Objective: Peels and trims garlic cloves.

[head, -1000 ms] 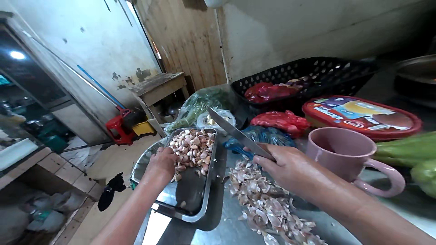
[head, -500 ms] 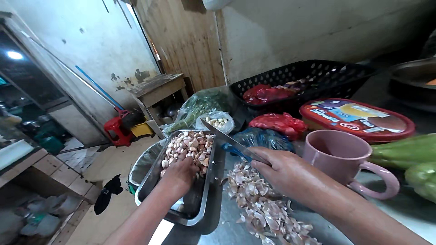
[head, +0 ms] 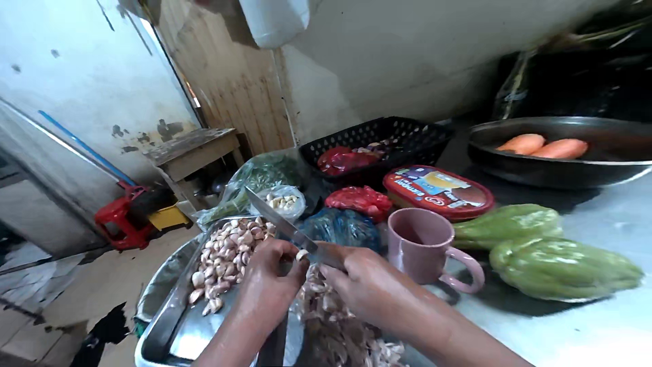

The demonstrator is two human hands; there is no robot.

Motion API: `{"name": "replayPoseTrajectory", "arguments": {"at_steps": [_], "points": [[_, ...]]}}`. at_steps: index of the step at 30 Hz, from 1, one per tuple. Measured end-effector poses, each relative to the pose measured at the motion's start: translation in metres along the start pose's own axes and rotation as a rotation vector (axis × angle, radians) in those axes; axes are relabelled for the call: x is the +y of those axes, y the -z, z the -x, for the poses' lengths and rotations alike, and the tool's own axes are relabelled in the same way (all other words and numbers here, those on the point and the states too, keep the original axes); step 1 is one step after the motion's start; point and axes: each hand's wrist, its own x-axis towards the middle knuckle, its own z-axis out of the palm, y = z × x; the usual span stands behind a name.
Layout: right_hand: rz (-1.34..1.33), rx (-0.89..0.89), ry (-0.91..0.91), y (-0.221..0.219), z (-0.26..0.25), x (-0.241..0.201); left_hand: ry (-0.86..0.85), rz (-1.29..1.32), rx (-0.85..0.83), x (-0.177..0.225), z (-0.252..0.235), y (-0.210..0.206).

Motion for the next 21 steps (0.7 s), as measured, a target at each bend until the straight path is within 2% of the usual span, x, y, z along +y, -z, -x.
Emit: {"name": "replayPoseTrajectory", "arguments": {"at_steps": [2, 5, 9, 13, 18, 21], "points": [[0.032, 0.001, -0.034, 0.003, -0.002, -0.001, 0.004, 0.05, 0.04, 0.004, -0.001, -0.008], [0.042, 0.011, -0.06, 0.002, -0.003, -0.004, -0.081, 0.048, 0.127, 0.0, 0.0, -0.017], [0.076, 0.003, -0.075, -0.001, -0.005, -0.005, -0.189, -0.145, 0.261, -0.007, 0.002, -0.022], [0.112, -0.007, -0.077, -0.005, -0.007, -0.006, -0.216, -0.235, 0.293, -0.01, 0.004, -0.025], [0.138, -0.03, -0.107, -0.006, -0.009, -0.009, -0.443, -0.397, 0.429, -0.021, 0.002, -0.032], [0.124, -0.037, -0.127, -0.005, -0.009, -0.011, -0.504, -0.485, 0.463, -0.022, 0.002, -0.034]]}}
